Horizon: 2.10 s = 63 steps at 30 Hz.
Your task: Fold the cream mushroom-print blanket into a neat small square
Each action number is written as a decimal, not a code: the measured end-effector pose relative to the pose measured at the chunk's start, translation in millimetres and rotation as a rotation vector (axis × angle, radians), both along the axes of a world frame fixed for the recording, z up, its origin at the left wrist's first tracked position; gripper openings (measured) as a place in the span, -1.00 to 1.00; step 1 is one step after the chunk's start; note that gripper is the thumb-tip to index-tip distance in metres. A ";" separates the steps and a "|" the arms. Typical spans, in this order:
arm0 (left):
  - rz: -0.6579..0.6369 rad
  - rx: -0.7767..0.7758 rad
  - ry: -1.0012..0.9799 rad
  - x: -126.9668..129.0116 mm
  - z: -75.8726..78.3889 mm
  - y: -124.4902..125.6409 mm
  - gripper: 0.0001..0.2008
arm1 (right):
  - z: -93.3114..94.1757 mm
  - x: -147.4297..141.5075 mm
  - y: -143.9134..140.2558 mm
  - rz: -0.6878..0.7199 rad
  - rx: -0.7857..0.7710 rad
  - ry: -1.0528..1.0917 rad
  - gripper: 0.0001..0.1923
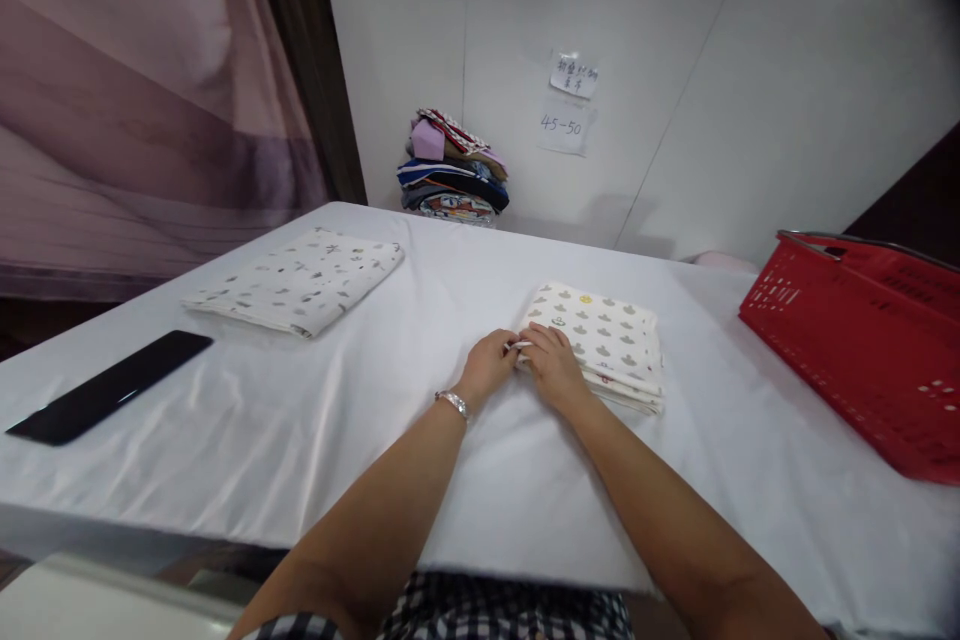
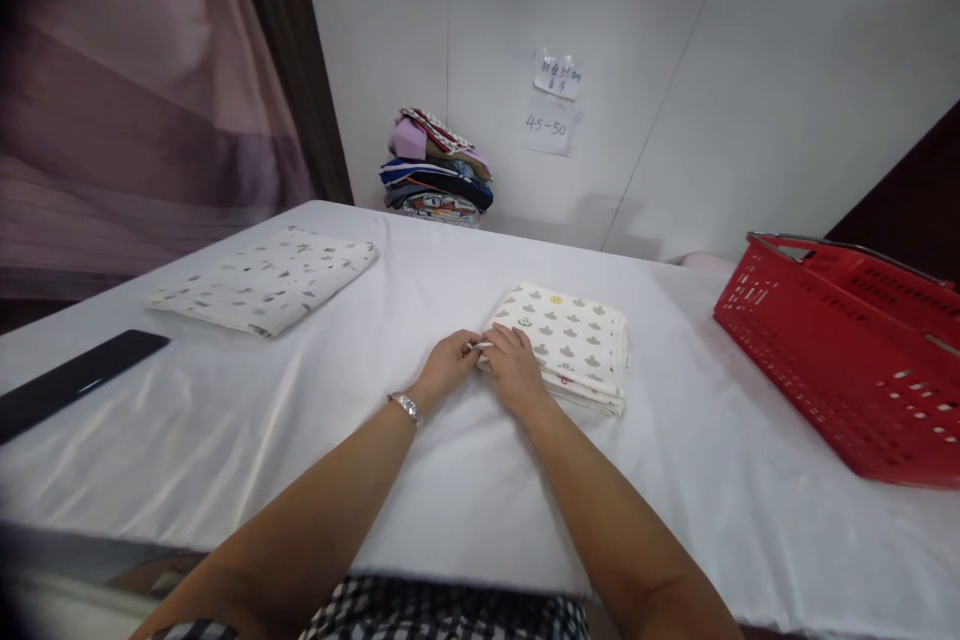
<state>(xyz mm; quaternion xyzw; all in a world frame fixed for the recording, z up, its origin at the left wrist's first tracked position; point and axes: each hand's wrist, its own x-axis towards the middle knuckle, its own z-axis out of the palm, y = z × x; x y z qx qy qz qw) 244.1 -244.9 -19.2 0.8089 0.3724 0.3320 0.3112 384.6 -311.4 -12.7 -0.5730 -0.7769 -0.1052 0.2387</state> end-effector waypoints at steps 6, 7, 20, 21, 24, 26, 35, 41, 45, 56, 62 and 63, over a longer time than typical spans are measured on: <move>-0.055 0.030 0.054 -1.9 7.5 -6.9 -0.71 | 7.0 -4.4 -3.5 -0.042 -0.025 -0.041 -0.74; -0.059 0.037 0.070 -1.8 9.1 -8.6 -0.70 | 9.6 -4.8 -6.7 -0.050 -0.025 -0.043 -0.74; 0.066 0.304 0.303 10.7 14.4 -15.9 -0.74 | 3.3 84.2 -112.0 -0.349 -0.021 -0.088 -0.64; 0.069 0.329 0.308 12.3 14.8 -17.0 -0.73 | 1.4 92.1 -119.1 -0.374 -0.015 -0.094 -0.64; 0.067 0.424 0.320 15.8 15.5 -20.6 -0.67 | -2.9 108.1 -132.7 -0.419 -0.007 -0.121 -0.63; 0.039 0.485 0.328 16.7 15.5 -22.1 -0.61 | -4.4 114.4 -136.0 -0.416 -0.007 -0.131 -0.63; -0.076 0.479 0.344 17.2 7.9 -21.6 -0.61 | -10.0 131.9 -136.8 -0.440 0.027 -0.108 -0.65; -0.062 0.476 0.345 16.4 9.5 -22.6 -0.59 | -8.3 127.3 -141.2 -0.412 -0.001 -0.100 -0.65; -0.057 0.473 0.368 15.4 13.5 -24.5 -0.55 | -0.7 124.1 -142.1 -0.406 -0.005 -0.111 -0.64; -0.145 0.534 0.346 16.4 10.6 -21.2 -0.59 | 15.1 112.7 -118.1 -0.338 0.000 -0.142 -0.72; -0.129 0.545 0.331 15.7 10.6 -20.5 -0.62 | 20.3 118.5 -106.7 -0.367 0.103 -0.137 -0.73; -0.124 0.542 0.330 15.4 10.2 -20.4 -0.63 | 16.6 119.2 -106.7 -0.336 0.070 -0.141 -0.73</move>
